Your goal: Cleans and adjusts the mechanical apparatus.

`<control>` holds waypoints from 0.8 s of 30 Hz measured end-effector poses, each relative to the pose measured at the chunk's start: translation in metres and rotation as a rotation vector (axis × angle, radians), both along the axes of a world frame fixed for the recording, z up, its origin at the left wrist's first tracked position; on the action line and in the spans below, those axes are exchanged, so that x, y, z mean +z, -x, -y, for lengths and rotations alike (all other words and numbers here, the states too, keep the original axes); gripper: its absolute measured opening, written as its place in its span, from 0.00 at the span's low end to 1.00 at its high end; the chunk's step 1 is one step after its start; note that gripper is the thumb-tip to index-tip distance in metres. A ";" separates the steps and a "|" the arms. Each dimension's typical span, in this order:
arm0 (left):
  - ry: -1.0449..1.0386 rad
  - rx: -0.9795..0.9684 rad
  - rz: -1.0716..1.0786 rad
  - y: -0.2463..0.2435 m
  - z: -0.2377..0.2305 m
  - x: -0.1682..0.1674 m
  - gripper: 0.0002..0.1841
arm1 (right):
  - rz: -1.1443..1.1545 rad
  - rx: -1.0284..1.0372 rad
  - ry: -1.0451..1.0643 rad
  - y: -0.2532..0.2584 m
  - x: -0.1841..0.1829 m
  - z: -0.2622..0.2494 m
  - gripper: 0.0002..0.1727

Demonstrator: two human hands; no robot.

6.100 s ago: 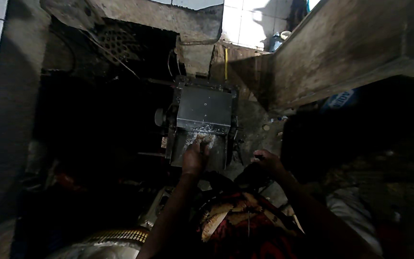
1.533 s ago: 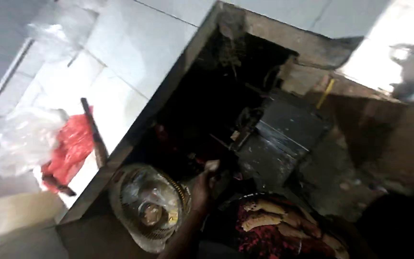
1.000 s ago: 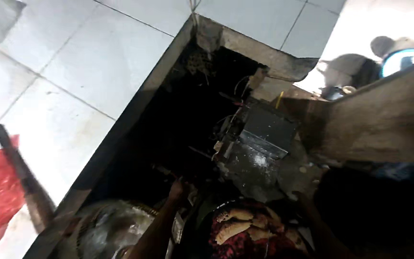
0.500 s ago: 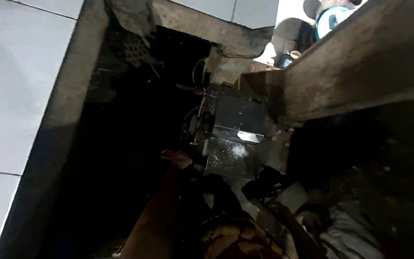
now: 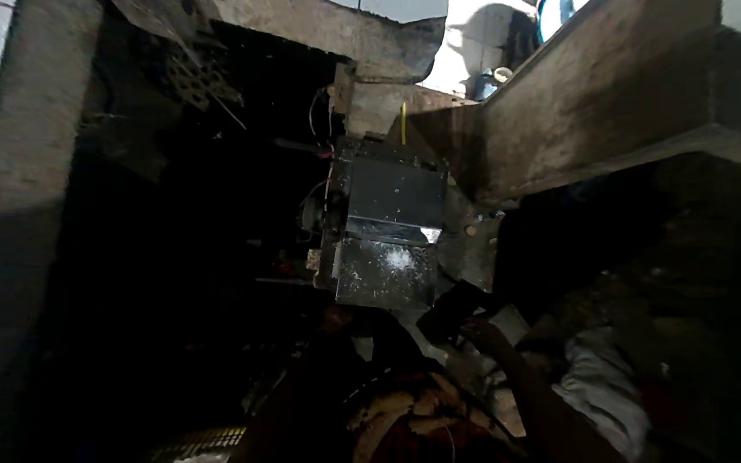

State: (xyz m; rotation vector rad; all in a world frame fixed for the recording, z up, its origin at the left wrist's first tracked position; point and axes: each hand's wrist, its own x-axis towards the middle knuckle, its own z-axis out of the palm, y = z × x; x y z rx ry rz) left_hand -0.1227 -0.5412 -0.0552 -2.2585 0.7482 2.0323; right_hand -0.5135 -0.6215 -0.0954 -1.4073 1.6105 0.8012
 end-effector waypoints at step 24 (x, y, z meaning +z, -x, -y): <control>0.387 0.720 0.058 0.120 -0.028 -0.120 0.20 | 0.009 0.243 0.062 0.003 0.036 0.092 0.31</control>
